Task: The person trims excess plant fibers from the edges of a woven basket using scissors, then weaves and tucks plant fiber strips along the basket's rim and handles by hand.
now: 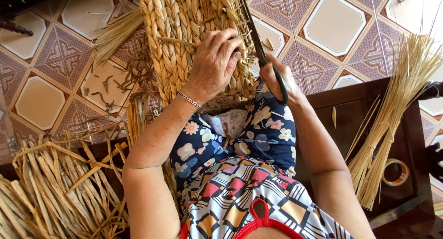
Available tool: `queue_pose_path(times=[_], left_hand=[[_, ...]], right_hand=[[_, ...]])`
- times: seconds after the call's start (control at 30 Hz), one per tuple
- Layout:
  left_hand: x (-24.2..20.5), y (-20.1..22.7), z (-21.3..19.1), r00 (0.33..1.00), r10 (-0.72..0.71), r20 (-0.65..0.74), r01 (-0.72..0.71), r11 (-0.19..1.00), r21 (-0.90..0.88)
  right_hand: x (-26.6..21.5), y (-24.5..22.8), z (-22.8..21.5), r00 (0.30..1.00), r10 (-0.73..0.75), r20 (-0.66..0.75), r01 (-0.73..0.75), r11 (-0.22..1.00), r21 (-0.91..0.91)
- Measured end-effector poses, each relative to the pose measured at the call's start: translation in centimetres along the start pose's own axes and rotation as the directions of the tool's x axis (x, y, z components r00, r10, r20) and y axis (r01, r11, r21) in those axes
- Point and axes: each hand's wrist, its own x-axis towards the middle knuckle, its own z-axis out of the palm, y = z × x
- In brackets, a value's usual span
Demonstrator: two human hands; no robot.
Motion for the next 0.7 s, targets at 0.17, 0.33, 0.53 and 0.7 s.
queue_pose_path(times=[0.17,0.33,0.53,0.7], left_hand=[[0.1,0.3,-0.5,1.0,-0.016,0.017,0.017,1.0,-0.023],[0.0,0.3,-0.5,1.0,-0.016,0.016,0.017,1.0,-0.027],[-0.1,0.3,-0.7,0.999,-0.021,0.028,0.021,1.0,-0.015],[0.1,0.4,-0.9,0.999,-0.023,0.025,0.024,0.999,-0.023]], right_hand=[[2.6,0.0,0.6,0.998,0.053,-0.028,-0.055,0.997,-0.052],[3.1,0.8,2.0,0.996,0.015,-0.085,-0.029,0.987,-0.156],[1.8,0.8,3.1,0.984,0.054,-0.171,-0.062,0.997,-0.037],[-0.1,2.1,1.4,0.988,0.032,-0.152,-0.015,0.994,0.109]])
